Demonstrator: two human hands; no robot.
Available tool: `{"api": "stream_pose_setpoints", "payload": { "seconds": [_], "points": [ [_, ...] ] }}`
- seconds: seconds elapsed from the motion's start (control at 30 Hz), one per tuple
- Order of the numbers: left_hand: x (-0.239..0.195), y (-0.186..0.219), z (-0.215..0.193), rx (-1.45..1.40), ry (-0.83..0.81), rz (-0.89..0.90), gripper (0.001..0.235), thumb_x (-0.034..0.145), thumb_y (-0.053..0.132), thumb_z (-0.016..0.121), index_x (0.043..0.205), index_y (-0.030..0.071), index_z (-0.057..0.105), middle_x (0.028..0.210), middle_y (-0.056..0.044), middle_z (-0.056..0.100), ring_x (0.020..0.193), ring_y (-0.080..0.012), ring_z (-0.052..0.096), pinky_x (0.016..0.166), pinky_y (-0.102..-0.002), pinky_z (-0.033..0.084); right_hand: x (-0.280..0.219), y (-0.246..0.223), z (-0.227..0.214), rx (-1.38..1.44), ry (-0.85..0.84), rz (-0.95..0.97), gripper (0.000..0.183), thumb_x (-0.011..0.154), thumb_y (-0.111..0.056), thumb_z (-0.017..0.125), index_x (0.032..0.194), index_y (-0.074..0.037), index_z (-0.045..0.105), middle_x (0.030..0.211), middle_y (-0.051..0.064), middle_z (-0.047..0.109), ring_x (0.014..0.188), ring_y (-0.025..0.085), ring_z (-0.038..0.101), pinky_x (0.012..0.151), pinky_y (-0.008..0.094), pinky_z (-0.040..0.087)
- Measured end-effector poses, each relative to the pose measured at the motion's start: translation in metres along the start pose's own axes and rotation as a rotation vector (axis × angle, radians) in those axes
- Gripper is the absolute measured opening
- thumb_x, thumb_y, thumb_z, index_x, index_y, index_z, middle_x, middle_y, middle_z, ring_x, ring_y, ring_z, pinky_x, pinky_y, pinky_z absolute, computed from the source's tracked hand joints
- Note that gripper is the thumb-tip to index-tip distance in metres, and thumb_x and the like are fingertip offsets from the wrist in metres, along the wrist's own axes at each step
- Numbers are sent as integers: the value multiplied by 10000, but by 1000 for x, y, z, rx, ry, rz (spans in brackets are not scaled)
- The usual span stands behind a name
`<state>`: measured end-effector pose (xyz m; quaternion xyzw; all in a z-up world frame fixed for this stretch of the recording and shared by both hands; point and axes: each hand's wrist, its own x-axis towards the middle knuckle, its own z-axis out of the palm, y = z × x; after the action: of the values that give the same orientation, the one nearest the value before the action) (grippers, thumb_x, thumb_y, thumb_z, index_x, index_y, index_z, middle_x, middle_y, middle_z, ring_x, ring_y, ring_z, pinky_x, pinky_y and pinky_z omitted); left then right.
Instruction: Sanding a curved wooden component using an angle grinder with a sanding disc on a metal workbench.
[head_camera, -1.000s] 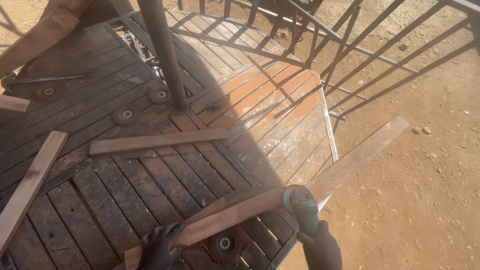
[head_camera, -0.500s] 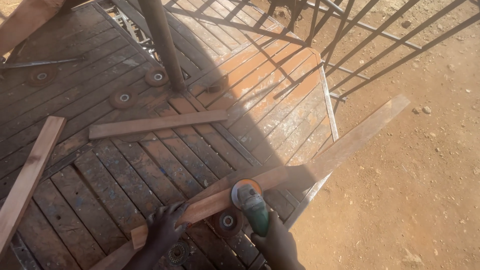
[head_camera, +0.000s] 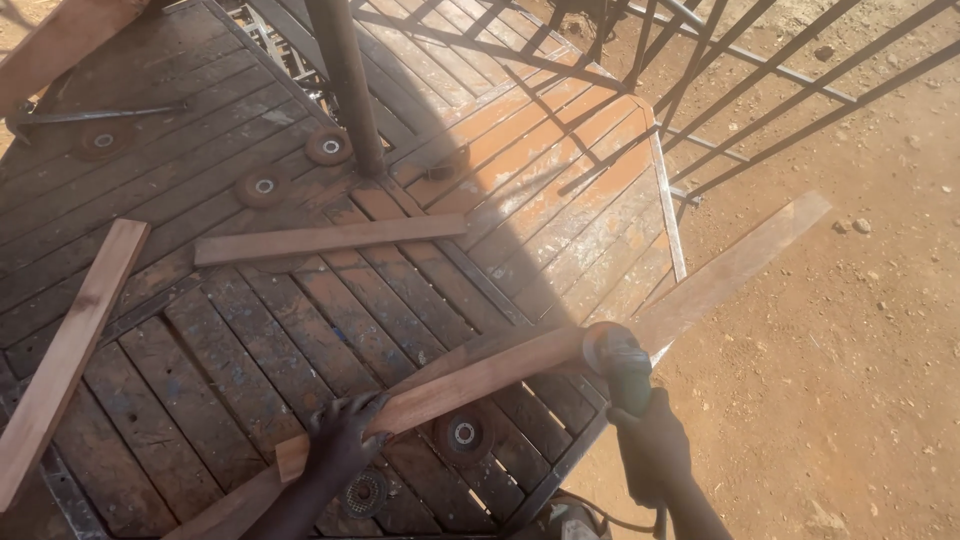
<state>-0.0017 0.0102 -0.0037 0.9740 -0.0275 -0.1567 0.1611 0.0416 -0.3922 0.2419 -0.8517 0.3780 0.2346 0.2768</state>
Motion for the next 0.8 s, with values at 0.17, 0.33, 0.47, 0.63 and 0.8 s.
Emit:
{"api": "stream_pose_setpoints", "payload": {
  "seconds": [0.17, 0.33, 0.47, 0.63, 0.8],
  "points": [
    [3, 0, 0, 18, -52, -28, 692, 927, 552, 649, 1558, 401, 409, 1539, 160, 448, 1324, -248, 422, 1074, -559, 314, -10, 0, -21, 71, 41, 63, 363, 888, -311, 598, 1137, -74, 482, 858, 166, 626, 707, 312, 591, 626, 449, 456],
    [4, -2, 3, 48, -70, -28, 698, 930, 579, 639, 1559, 397, 398, 1551, 166, 437, 1338, -238, 419, 1077, -557, 327, -22, 9, 23, 102, -38, -1, 363, 806, -299, 608, 1097, -101, 519, 801, 125, 625, 678, 272, 575, 624, 412, 441],
    [2, -6, 5, 40, -35, -22, 700, 917, 590, 655, 1551, 413, 418, 1551, 172, 444, 1324, -241, 422, 1065, -541, 320, -22, 12, 77, -136, -153, -272, 806, 657, -297, 686, 1420, -365, 436, 1062, 60, 739, 969, 366, 697, 752, 475, 506],
    [3, 0, 3, 46, -86, -50, 716, 914, 603, 642, 1562, 446, 382, 1569, 186, 419, 1353, -231, 413, 1074, -557, 326, -12, 22, 92, -406, -243, -505, 495, 662, -385, 730, 1062, -232, 482, 1002, 43, 725, 883, 393, 681, 652, 519, 496],
    [3, 0, 0, 31, -54, -42, 704, 897, 572, 681, 1537, 421, 432, 1542, 192, 451, 1336, -233, 431, 1059, -554, 337, -3, 17, 41, -144, -109, -144, 463, 762, -366, 697, 1153, -210, 507, 941, 126, 755, 855, 351, 708, 718, 441, 485]
  ]
}}
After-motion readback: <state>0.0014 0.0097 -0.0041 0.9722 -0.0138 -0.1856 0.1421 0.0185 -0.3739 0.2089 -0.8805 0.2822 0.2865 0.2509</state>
